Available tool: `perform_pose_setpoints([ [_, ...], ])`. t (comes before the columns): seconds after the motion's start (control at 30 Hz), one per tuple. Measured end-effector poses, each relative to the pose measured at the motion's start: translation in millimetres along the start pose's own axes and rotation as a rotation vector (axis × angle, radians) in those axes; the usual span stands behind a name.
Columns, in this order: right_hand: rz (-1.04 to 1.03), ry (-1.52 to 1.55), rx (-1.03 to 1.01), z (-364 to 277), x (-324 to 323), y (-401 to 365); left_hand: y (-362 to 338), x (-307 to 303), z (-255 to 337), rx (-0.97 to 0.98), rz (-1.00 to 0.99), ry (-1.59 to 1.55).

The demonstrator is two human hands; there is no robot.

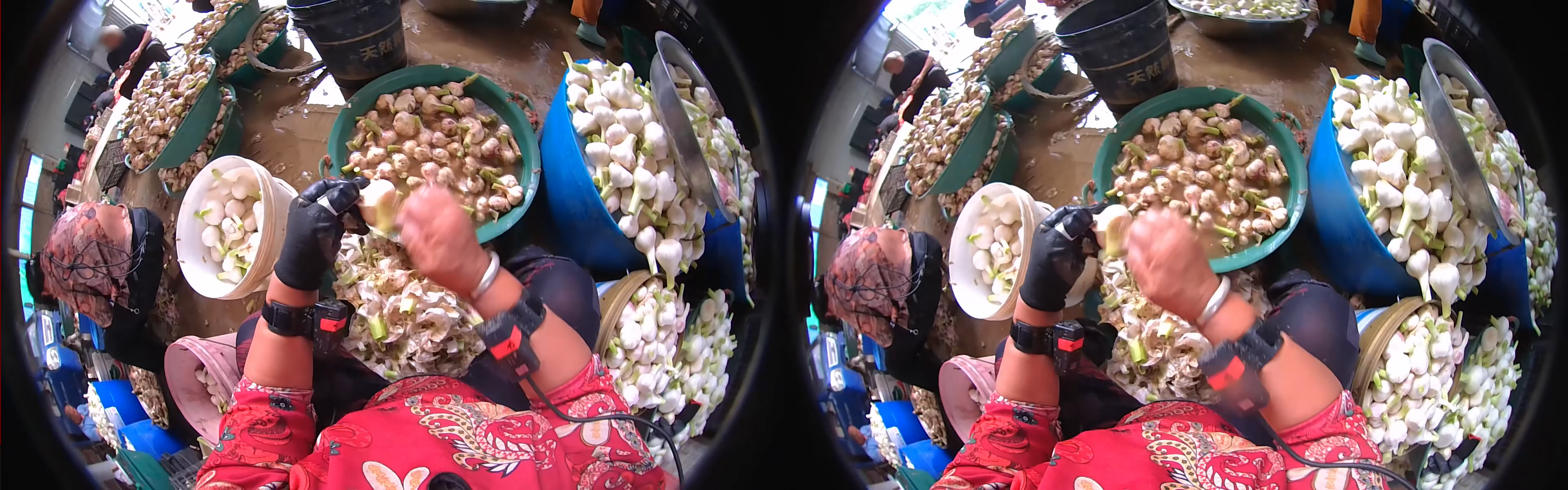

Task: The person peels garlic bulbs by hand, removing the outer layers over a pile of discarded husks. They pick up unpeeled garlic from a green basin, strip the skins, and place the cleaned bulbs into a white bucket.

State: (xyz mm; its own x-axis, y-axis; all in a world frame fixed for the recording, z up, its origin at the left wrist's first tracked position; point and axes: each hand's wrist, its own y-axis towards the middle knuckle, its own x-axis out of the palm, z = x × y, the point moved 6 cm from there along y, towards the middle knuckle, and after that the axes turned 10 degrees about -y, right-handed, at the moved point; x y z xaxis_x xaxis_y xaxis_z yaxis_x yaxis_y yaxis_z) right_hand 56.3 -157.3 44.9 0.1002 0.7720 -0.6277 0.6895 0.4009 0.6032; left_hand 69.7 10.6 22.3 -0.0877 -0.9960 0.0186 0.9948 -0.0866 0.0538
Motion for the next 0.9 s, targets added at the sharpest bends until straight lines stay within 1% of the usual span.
perform_pose_setpoints([
  [0.03,-0.166,0.104,0.010,-6.5,18.4,-11.6,0.9,-6.2,4.5,0.041,0.026,0.088],
  [0.07,-0.373,0.240,0.097,-3.4,45.3,-33.9,1.5,-10.3,3.6,0.047,0.036,0.096],
  [0.1,-0.657,0.174,0.108,-2.7,66.0,-47.6,1.8,-8.8,6.3,0.154,0.001,0.178],
  [0.13,-0.795,0.172,0.144,1.1,76.1,-58.3,1.6,-4.3,10.0,0.260,-0.038,0.256],
  [0.17,-0.936,0.169,0.181,2.1,81.0,-65.1,0.6,-0.6,13.5,0.261,-0.038,0.255],
  [0.2,-0.938,0.169,0.181,3.9,79.0,-64.7,-1.0,1.4,16.2,0.188,-0.015,0.058],
  [0.23,-0.849,0.141,0.241,11.3,72.5,-59.6,-2.4,1.8,15.0,0.113,0.007,-0.138],
  [0.27,-0.760,0.114,0.304,17.3,64.8,-53.1,-3.7,2.1,12.5,0.109,0.006,-0.139],
  [0.3,-0.556,0.141,0.511,23.5,48.4,-35.3,-3.9,1.2,10.1,0.131,0.032,-0.092],
  [0.37,-0.181,0.176,0.612,33.6,14.8,-15.9,-2.8,1.2,7.9,0.150,0.057,-0.048],
  [0.4,-0.182,0.175,0.621,35.5,18.7,-15.3,-1.8,-0.1,-0.4,0.001,0.088,-0.124],
  [0.43,-0.040,0.329,0.552,32.4,19.9,-10.2,-2.1,0.8,-8.1,-0.146,0.117,-0.200],
  [0.47,0.103,0.479,0.476,29.0,18.0,-7.0,-2.3,6.8,-7.2,-0.189,0.132,-0.219],
  [0.5,0.102,0.475,0.482,27.8,19.6,-7.6,-2.0,9.7,-8.0,-0.194,0.129,-0.223],
  [0.57,0.003,1.007,0.688,29.2,37.5,-14.8,-1.1,15.6,-6.4,-0.169,0.094,-0.207],
  [0.6,-0.031,0.975,0.713,31.8,37.0,-14.8,-2.1,17.8,0.2,-0.166,0.054,-0.196],
  [0.63,-0.031,0.973,0.713,32.5,35.4,-14.2,-2.3,17.2,2.6,-0.165,0.053,-0.198],
  [0.7,-0.015,1.123,0.745,32.4,35.4,-14.8,-3.2,17.9,5.7,-0.165,0.024,-0.148],
  [0.73,-0.016,1.123,0.747,34.4,33.5,-15.1,-3.9,18.5,7.7,-0.166,0.024,-0.149],
  [0.8,-0.029,0.456,0.504,34.4,15.0,-7.6,-5.5,20.1,11.2,-0.151,0.008,-0.091],
  [0.83,-0.030,0.456,0.506,34.4,13.2,-6.7,-6.1,20.1,8.3,-0.154,0.008,-0.092],
  [0.9,-0.100,0.254,0.454,30.4,7.7,-0.2,-5.2,23.3,15.0,0.091,-0.049,0.168],
])
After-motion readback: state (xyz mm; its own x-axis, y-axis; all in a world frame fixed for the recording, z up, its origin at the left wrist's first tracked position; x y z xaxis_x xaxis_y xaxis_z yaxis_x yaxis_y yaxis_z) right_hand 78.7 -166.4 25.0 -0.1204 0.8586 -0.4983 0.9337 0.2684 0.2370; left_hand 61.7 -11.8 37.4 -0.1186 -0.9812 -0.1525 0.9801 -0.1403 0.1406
